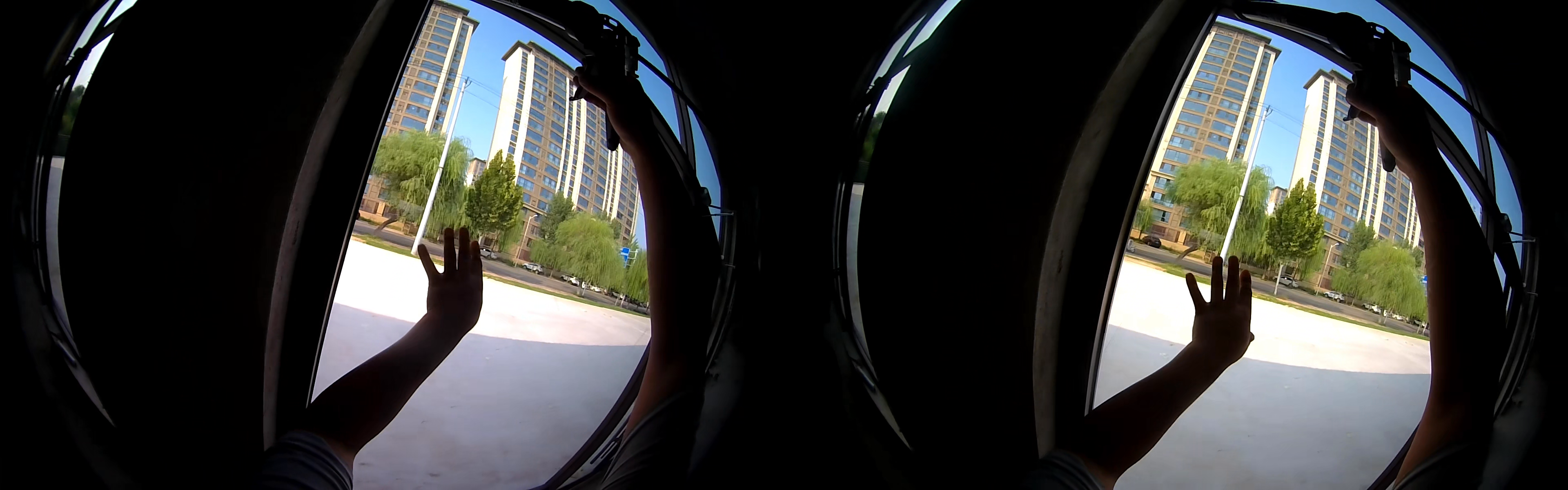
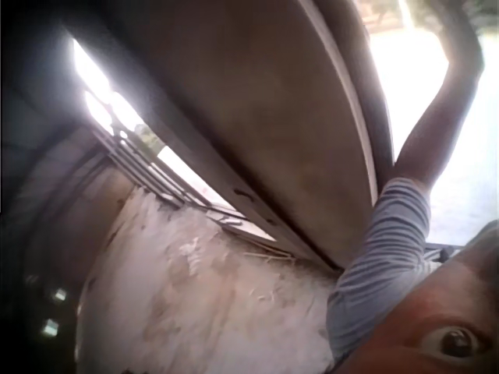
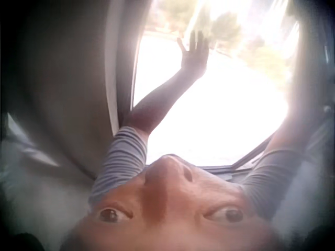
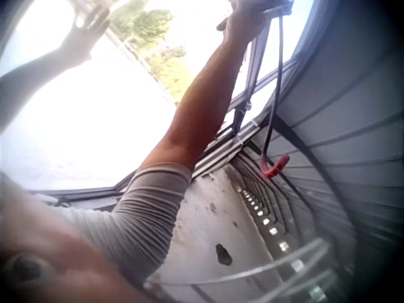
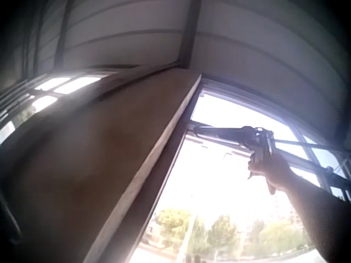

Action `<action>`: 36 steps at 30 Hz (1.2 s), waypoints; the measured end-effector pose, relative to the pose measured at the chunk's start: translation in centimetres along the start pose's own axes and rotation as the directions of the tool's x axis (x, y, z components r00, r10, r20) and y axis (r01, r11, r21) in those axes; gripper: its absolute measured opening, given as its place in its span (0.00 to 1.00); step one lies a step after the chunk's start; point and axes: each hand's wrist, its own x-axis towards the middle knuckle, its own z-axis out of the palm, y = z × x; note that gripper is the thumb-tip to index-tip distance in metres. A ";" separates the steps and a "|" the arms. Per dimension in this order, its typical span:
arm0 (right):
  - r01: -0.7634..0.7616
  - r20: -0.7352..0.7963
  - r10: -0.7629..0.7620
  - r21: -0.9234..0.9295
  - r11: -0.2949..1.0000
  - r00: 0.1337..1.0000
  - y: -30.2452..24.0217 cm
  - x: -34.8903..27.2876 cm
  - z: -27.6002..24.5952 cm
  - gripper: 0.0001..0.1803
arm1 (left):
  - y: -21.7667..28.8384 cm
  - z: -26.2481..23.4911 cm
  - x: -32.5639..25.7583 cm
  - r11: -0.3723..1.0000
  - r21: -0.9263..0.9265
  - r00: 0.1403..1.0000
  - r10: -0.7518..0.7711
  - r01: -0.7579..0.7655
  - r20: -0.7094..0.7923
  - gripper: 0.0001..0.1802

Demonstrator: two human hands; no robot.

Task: The person uses a caulking gun to apply sealant along the interior edges of a window frame. They move along the frame, applying a continuous bead of sealant to the joints between the frame and the wall.

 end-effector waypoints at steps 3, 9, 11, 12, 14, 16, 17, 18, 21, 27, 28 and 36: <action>0.015 -0.007 -0.015 0.022 1.000 1.000 -0.6 0.4 1.1 0.25 | 0.0 -0.2 0.1 1.000 -0.028 1.000 -0.006 0.006 -0.011 0.46; -0.016 -0.009 0.015 -0.095 0.995 1.000 0.0 2.4 2.1 0.24 | -0.1 0.2 0.0 0.994 -0.105 1.000 -0.004 0.001 -0.028 0.44; -0.023 0.017 0.028 -0.245 0.969 0.999 -1.3 2.1 2.2 0.24 | -0.1 0.1 -0.1 0.993 -0.119 1.000 -0.004 0.002 -0.019 0.42; -0.024 0.030 0.036 -0.319 0.947 0.999 -2.1 2.0 2.3 0.24 | -0.1 -0.1 0.0 0.993 -0.121 1.000 -0.008 0.008 -0.002 0.39; -0.008 0.032 0.022 -0.395 0.919 0.999 -3.5 2.2 2.6 0.24 | 0.1 -0.9 0.2 0.990 -0.137 0.999 -0.015 0.020 0.036 0.33; 0.007 0.043 0.016 -0.469 0.883 0.999 -4.2 2.5 2.5 0.24 | 0.2 -1.1 0.2 0.988 -0.150 0.999 -0.016 0.020 0.031 0.33; 0.013 0.053 0.016 -0.505 0.863 0.998 -4.3 2.7 2.3 0.25 | 0.4 -1.0 0.0 0.987 -0.160 0.999 -0.016 0.020 0.028 0.33; 0.021 0.065 0.017 -0.543 0.839 0.998 -4.5 2.7 2.2 0.25 | 0.8 -0.6 -0.1 0.985 -0.174 1.000 -0.014 0.014 0.003 0.35; -0.045 -0.016 0.043 -0.473 0.880 0.999 -3.8 2.1 3.2 0.24 | -1.0 0.1 -0.5 0.996 -0.086 1.000 0.002 -0.004 -0.022 0.40; 0.024 0.037 -0.003 -0.608 0.794 0.999 -7.5 1.4 1.5 0.23 | 1.0 -0.7 0.1 0.989 -0.145 0.999 -0.008 0.002 -0.042 0.48; 0.003 0.024 0.014 -0.585 0.811 1.000 -6.5 1.1 1.3 0.22 | 0.3 -0.7 0.0 0.995 -0.103 1.000 -0.001 -0.001 -0.022 0.49; -0.076 -0.062 0.047 -0.637 0.767 0.997 -1.1 -2.1 -3.2 0.20 | -1.1 -0.4 -0.5 0.999 -0.037 1.000 0.012 -0.012 0.013 0.54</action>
